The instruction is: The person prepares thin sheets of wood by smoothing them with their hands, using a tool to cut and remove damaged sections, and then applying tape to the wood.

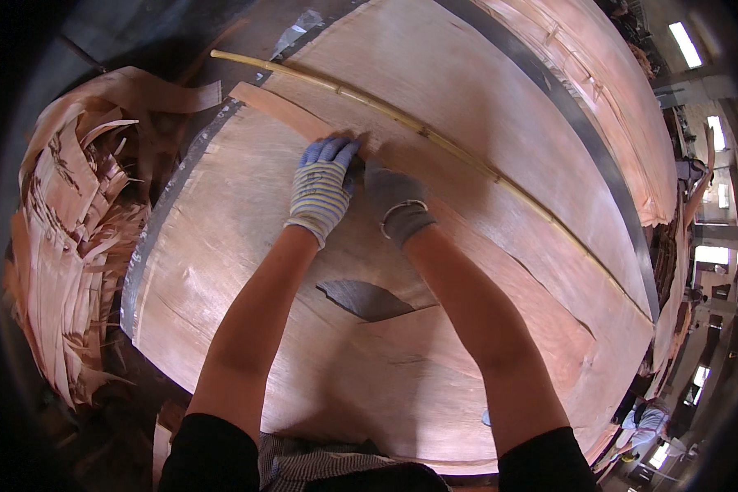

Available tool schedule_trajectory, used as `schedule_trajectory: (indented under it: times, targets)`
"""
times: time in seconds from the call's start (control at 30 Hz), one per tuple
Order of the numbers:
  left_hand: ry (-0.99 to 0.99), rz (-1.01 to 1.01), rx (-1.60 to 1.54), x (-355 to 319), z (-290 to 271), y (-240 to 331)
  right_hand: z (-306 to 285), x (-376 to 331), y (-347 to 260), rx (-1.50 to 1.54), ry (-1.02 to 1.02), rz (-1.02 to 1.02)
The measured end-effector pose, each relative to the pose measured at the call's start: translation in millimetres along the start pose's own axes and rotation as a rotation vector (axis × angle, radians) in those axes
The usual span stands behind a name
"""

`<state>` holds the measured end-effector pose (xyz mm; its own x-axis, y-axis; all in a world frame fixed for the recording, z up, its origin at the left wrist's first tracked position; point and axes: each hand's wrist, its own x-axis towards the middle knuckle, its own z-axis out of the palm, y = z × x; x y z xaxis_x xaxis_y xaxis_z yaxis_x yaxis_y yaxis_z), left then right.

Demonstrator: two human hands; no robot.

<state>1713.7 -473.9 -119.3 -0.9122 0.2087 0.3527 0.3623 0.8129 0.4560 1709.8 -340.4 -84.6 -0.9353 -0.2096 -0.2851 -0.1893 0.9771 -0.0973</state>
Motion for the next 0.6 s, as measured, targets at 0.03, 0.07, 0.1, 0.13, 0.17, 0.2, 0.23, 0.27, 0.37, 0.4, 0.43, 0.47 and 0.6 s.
schedule_trajectory:
  times: [0.03,0.07,0.1,0.13,0.17,0.2,0.23,0.27,0.37,0.4,0.43,0.47,0.6]
  targets:
    - [-0.033,0.021,0.016,0,1,0,3,-6,5,-0.008,0.038,-0.007]
    - [-0.022,0.033,0.043,-4,3,-3,13,-19,6,-0.011,0.068,-0.024]
    - [-0.002,0.047,0.074,-4,5,-8,17,-30,6,-0.015,0.105,-0.045]
    - [0.017,0.061,0.105,-4,8,-11,21,-47,8,-0.007,0.035,-0.019]
    - [0.036,0.029,0.094,-4,10,-9,18,-68,12,-0.005,-0.033,0.015]
    - [0.047,-0.005,0.084,-7,14,-4,18,-83,21,0.002,-0.108,0.049]
    - [0.057,-0.041,0.074,-9,18,1,20,-84,36,-0.076,-0.091,-0.079]
    - [0.036,-0.039,0.069,-10,17,13,22,-88,58,-0.152,-0.077,-0.198]
    - [0.011,-0.031,0.089,-1,7,22,17,-102,137,-0.195,-0.087,-0.266]
    - [0.008,-0.031,0.098,-2,8,22,14,-120,168,-0.230,-0.027,-0.239]
    - [0.003,-0.032,0.105,-3,9,21,12,-143,194,-0.265,0.029,-0.212]
    - [0.002,-0.043,0.117,-3,9,21,8,-161,214,-0.255,0.056,-0.254]
    - [0.012,-0.072,0.100,-7,10,16,-10,-134,191,-0.136,0.215,-0.380]
